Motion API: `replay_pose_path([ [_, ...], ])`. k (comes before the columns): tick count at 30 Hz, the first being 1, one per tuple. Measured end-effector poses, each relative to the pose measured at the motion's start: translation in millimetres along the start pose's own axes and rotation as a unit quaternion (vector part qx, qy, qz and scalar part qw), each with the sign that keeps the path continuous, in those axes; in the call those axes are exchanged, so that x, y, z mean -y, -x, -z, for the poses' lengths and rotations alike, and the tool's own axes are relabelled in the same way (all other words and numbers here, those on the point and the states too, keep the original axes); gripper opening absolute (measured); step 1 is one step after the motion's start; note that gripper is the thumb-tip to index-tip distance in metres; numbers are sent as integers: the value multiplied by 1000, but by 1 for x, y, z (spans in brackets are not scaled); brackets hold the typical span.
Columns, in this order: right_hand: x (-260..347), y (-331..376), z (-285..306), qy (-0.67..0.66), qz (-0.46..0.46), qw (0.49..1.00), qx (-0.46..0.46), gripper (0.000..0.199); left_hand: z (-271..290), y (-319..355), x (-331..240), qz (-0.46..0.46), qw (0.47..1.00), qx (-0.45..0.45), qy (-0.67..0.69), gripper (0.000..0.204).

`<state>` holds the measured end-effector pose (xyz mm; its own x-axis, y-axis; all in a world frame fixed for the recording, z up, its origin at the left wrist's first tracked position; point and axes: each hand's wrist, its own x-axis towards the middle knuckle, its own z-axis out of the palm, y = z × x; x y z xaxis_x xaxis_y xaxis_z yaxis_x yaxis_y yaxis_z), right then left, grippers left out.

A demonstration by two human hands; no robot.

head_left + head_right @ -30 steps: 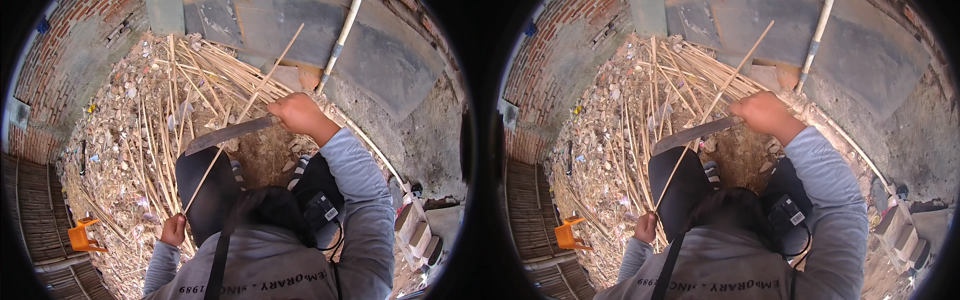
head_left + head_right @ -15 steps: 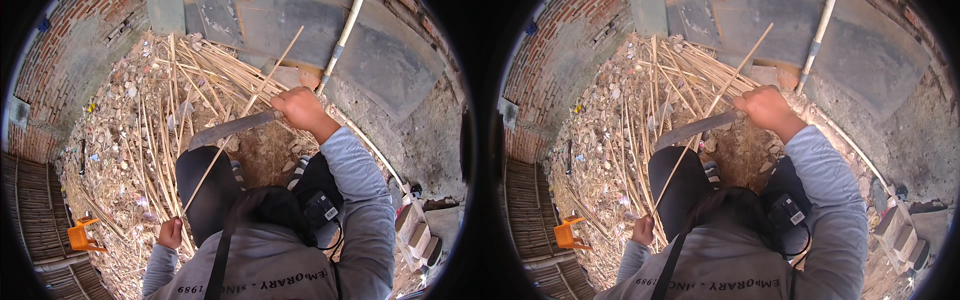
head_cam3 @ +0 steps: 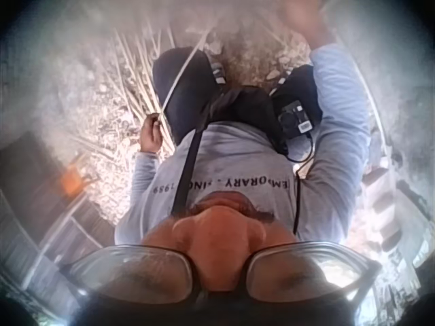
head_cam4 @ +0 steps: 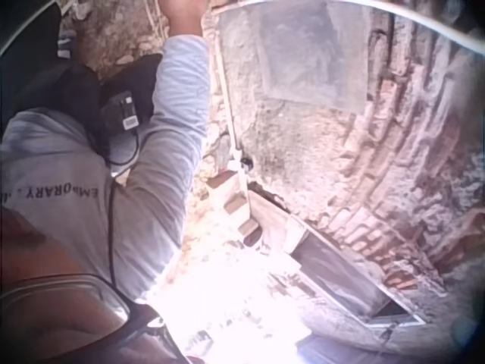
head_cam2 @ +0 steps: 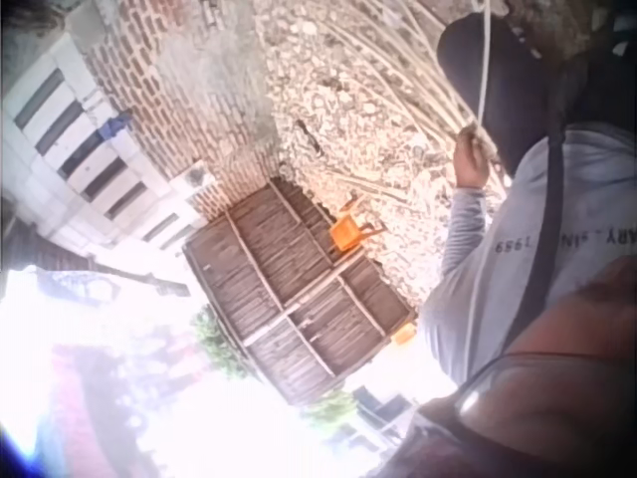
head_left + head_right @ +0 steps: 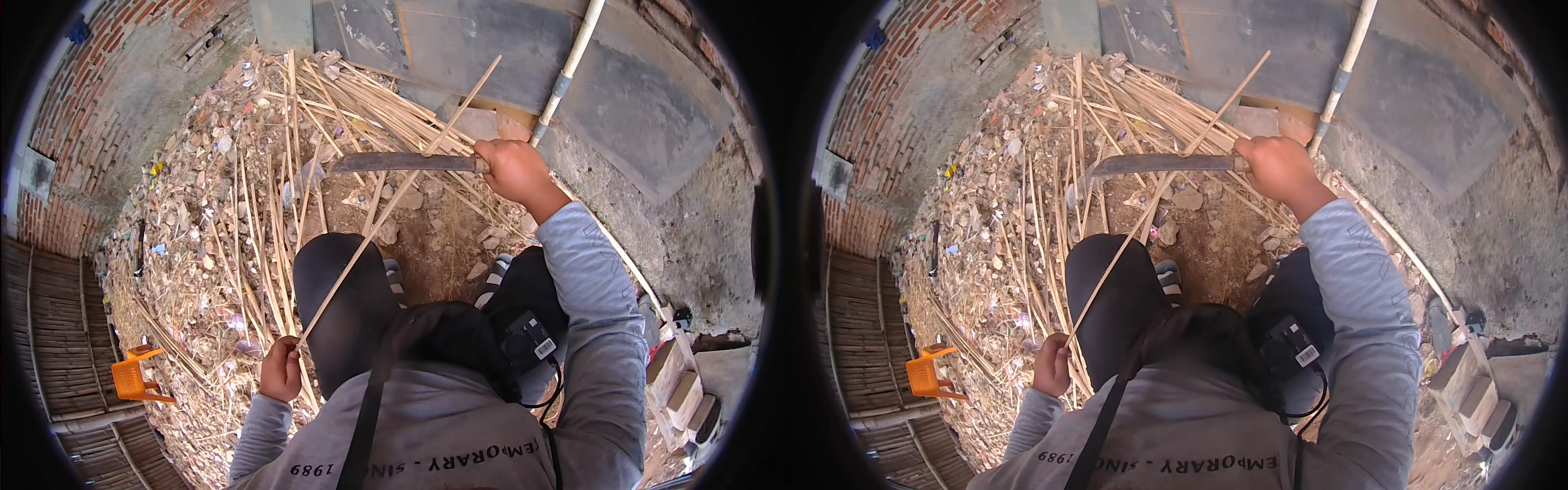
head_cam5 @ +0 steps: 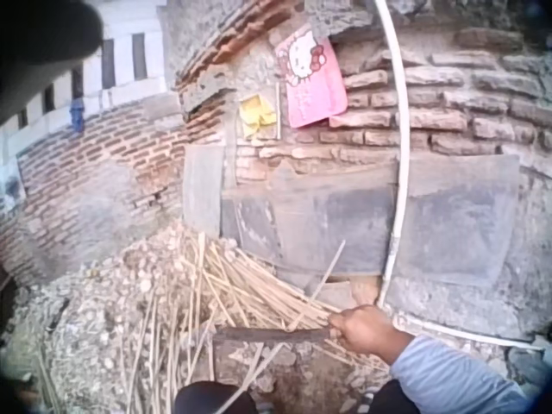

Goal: The person strips thin layers from a long bamboo stalk using a curved blade. They hold the stalk steady with their left hand and use the blade in their right hand to shave the material along the length of the bamboo piece.

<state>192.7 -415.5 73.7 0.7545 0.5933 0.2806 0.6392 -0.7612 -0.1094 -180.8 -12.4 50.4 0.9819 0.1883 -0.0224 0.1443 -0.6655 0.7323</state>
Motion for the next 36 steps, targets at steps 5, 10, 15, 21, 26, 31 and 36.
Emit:
replay_pose_path([
  [5, 7, -1, 5, 10, 10, 1000, 3, 19, -7, -13, -24, 31, 999, 38, 14, 27],
  [10, 27, -2, 0, -12, 105, 994, 26, 25, -14, -19, -18, 23, 996, 47, -70, 47],
  [15, 6, -10, -9, -33, -12, 999, 25, 25, -16, -19, -6, 4, 996, 37, -85, 49],
  [21, 18, -5, 4, -52, 4, 999, 0, 22, -15, -19, -11, 28, 997, 53, -56, 50],
  [26, 26, -7, -5, -11, 116, 993, 13, 22, -10, -19, -11, 28, 996, 66, -57, 49],
  [31, 6, -10, -12, -13, -38, 999, 9, 28, -10, -18, -5, 15, 997, 54, -60, 49],
  [36, 24, -7, -2, -30, 59, 998, -9, 19, -9, -11, -7, 31, 997, 63, -41, 48],
])
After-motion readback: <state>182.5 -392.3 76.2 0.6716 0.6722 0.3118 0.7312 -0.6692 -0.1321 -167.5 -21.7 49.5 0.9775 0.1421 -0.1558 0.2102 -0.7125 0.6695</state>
